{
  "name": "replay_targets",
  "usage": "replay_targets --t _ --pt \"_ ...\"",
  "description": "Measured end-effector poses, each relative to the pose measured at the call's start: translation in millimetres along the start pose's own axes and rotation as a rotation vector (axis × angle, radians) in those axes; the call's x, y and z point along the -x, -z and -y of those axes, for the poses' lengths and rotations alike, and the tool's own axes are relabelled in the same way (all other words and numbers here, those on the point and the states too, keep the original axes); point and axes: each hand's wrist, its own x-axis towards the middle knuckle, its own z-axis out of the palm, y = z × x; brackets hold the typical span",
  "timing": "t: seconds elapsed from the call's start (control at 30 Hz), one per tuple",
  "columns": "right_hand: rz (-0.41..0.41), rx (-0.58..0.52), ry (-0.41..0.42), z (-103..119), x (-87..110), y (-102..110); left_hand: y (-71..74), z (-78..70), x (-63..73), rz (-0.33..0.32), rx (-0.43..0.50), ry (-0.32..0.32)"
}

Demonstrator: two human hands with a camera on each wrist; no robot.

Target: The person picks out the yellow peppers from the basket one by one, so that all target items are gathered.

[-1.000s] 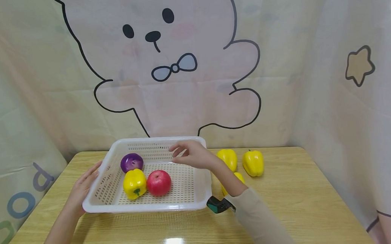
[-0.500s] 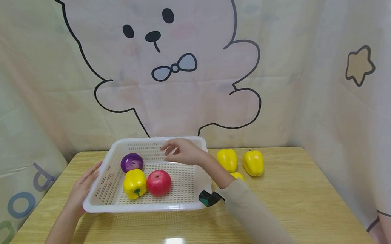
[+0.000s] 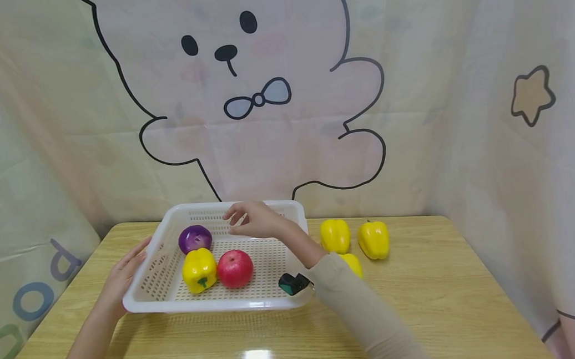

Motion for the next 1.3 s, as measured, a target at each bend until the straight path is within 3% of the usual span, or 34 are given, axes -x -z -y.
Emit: replay_targets --t 0.7,1.3 --pt "-0.030 -0.015 -0.031 -6 -28.4 -22 0.1 -1.3 1.6 0.009 0.006 -0.034" --pt "0.046 -0.064 0.100 -3 -48.6 -48 -1.6 -2.9 1.8 -0.004 -0.006 0.002"
